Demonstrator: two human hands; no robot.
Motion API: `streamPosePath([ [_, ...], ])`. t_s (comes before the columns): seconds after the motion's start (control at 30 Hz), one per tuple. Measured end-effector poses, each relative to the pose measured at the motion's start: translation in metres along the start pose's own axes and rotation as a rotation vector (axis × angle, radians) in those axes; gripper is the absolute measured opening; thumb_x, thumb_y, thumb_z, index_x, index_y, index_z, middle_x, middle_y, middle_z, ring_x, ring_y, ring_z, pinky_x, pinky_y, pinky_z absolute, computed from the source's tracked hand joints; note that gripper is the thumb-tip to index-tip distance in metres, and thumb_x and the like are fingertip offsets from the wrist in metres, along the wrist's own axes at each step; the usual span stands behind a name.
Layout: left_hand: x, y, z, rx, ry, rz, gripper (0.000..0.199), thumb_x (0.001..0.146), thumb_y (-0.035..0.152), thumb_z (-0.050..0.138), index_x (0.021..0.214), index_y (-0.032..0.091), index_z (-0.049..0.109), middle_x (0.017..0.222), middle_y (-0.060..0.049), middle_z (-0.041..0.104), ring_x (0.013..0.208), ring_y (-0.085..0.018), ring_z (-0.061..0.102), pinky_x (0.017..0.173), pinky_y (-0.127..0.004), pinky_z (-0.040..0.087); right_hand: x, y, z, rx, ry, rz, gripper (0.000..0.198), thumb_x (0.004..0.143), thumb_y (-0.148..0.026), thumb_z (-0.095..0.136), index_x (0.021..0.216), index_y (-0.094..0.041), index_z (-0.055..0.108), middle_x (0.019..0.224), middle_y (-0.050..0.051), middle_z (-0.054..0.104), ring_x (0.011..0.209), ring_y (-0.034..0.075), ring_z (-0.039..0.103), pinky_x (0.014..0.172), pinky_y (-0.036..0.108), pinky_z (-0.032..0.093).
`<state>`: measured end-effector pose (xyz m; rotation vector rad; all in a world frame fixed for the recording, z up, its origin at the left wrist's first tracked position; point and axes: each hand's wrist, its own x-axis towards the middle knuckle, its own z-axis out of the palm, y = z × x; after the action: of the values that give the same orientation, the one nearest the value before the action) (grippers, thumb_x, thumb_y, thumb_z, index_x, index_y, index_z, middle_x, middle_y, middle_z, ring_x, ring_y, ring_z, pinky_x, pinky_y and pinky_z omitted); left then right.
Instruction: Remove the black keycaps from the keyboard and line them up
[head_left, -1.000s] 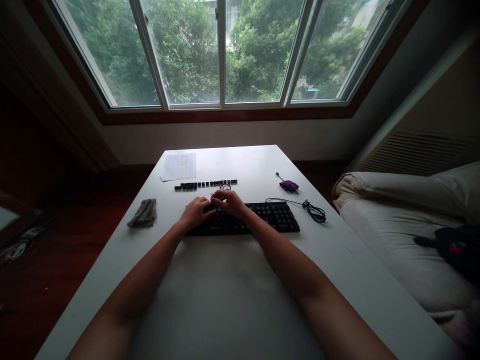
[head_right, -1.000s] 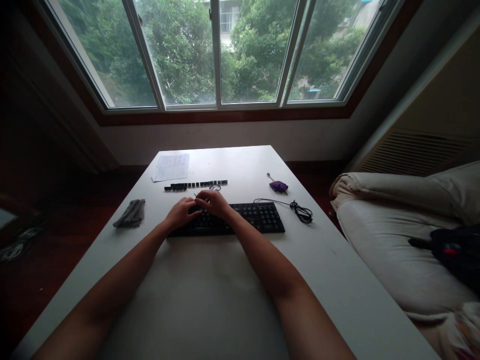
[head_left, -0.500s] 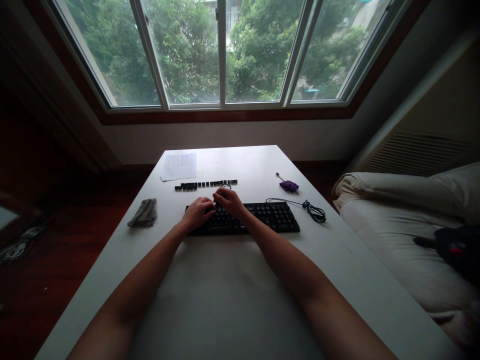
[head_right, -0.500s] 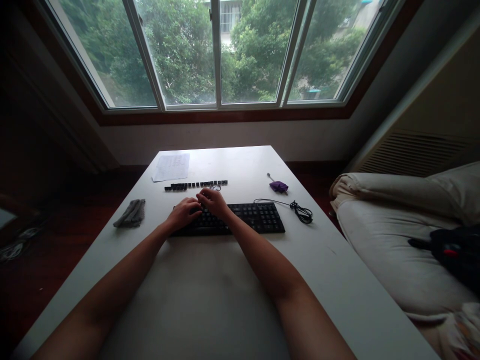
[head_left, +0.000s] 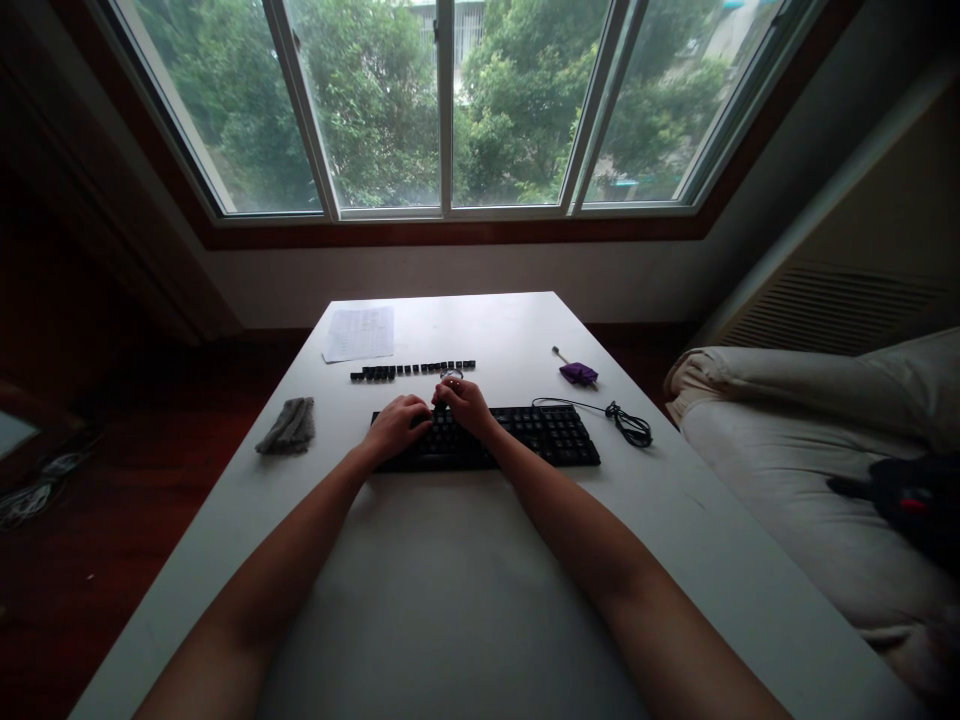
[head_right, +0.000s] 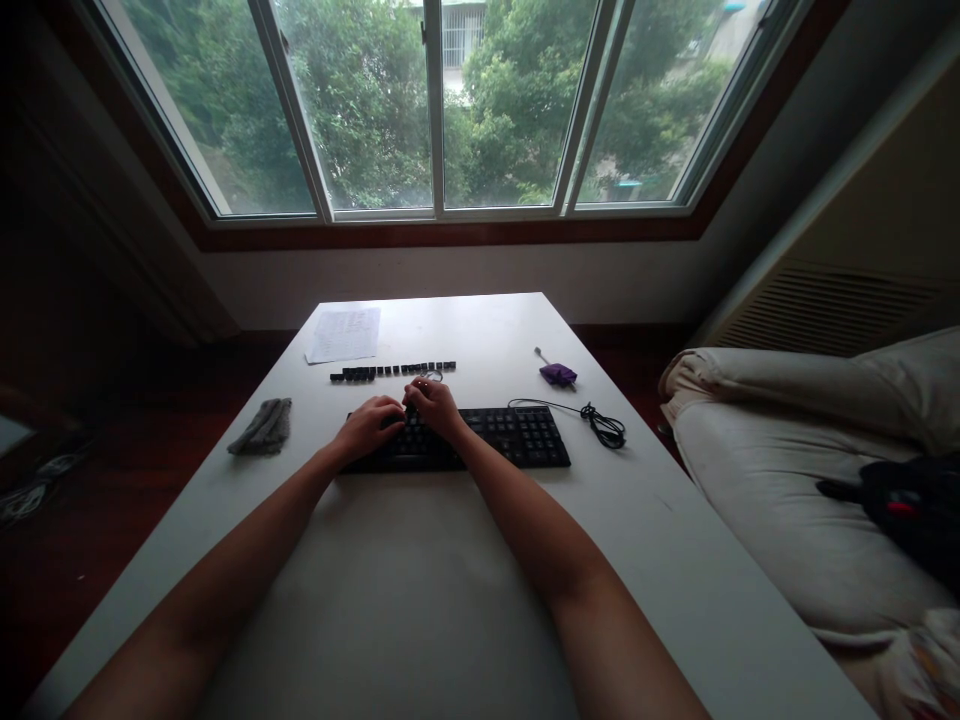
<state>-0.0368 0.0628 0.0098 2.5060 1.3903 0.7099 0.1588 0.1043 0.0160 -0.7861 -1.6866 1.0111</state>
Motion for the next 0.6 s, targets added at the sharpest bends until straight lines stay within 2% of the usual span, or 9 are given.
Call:
streamPosePath([
  [0.17, 0.0, 0.001, 0.0, -0.003, -0.002, -0.009, 0.019, 0.089, 0.034, 0.059, 0.103, 0.025, 0.069, 0.111, -0.006, 0.066, 0.105, -0.024, 0.058, 0.095, -0.04, 0.048, 0.001, 0.001, -0.002, 0.037, 0.001, -0.005, 0.032, 0.09, -0.041, 0.054, 0.071, -0.017, 0.065, 0.07, 0.003, 0.067, 0.066, 0.015, 0.059, 0.07, 0.029, 0.048],
  [0.6, -0.001, 0.002, -0.001, -0.012, 0.01, -0.012, 0.019, 0.09, 0.036, 0.059, 0.101, 0.025, 0.07, 0.11, -0.005, 0.065, 0.105, -0.022, 0.058, 0.096, -0.039, 0.048, 0.002, 0.012, -0.004, -0.038, 0.081, 0.032, 0.034, 0.091, -0.043, 0.05, 0.071, -0.018, 0.063, 0.071, 0.003, 0.066, 0.068, 0.015, 0.062, 0.073, 0.029, 0.051],
])
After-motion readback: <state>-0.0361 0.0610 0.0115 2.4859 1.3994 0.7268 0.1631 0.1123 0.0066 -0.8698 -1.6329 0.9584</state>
